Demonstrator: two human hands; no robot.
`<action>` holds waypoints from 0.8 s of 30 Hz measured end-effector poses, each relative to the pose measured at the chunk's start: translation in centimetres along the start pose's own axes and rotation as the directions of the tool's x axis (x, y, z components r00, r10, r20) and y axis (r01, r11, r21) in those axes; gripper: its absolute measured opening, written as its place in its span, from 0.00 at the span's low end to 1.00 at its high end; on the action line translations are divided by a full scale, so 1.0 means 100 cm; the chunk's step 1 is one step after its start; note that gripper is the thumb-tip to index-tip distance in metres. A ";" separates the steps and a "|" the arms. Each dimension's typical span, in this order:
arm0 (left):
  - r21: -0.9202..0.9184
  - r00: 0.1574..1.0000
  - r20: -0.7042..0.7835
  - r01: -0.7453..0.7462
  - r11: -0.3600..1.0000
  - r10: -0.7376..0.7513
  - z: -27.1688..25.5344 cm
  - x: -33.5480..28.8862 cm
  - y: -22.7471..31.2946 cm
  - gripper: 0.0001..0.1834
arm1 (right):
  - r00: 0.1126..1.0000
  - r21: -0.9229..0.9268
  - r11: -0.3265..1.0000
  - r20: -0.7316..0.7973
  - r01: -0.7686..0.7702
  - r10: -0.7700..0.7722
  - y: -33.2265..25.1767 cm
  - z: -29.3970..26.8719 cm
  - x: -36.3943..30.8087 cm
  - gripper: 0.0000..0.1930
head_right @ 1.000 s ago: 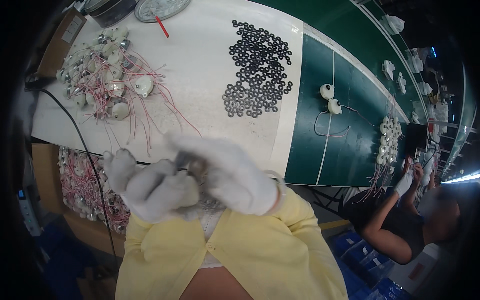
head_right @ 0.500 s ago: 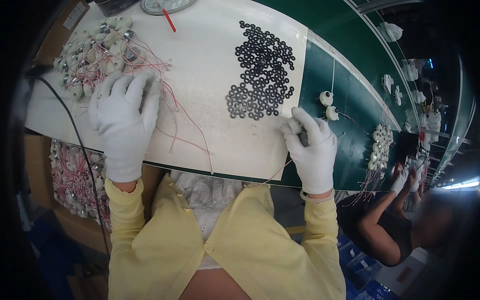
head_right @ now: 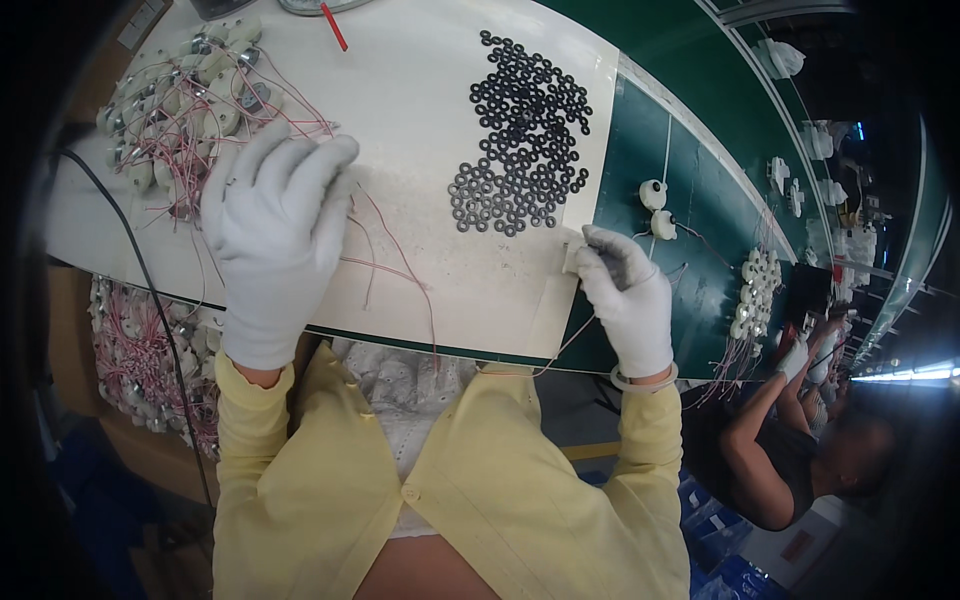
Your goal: The person applies a silver paste to small white circular components using a red-handled brush. They then pick up small black rings and place them onto the components. The person works at a green assembly table with various parts and tools laid out.
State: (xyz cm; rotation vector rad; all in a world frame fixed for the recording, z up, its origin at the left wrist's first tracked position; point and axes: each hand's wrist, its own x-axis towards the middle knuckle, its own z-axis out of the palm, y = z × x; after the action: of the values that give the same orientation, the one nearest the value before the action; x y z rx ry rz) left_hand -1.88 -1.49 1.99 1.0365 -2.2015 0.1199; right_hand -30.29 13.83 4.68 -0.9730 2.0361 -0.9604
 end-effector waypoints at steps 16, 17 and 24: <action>-0.105 0.931 0.359 0.112 0.988 -0.067 -0.012 -0.018 0.023 0.25 | 0.855 -0.464 0.727 0.157 0.506 -0.495 -0.012 0.010 0.029 0.13; -0.105 0.935 0.349 0.113 0.988 -0.070 -0.012 -0.020 0.023 0.25 | 0.829 -0.520 0.665 0.172 0.536 -0.533 -0.013 0.011 0.029 0.12; -0.066 0.983 0.182 0.049 0.997 -0.036 -0.008 -0.028 0.017 0.26 | 0.712 -0.773 0.205 0.400 0.600 -0.577 -0.034 0.000 0.013 0.13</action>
State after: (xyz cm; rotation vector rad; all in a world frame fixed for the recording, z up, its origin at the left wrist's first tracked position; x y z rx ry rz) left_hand -1.45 1.77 1.19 1.0914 -2.3258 -0.0728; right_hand -29.74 11.23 7.18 -2.4798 2.1082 -0.0538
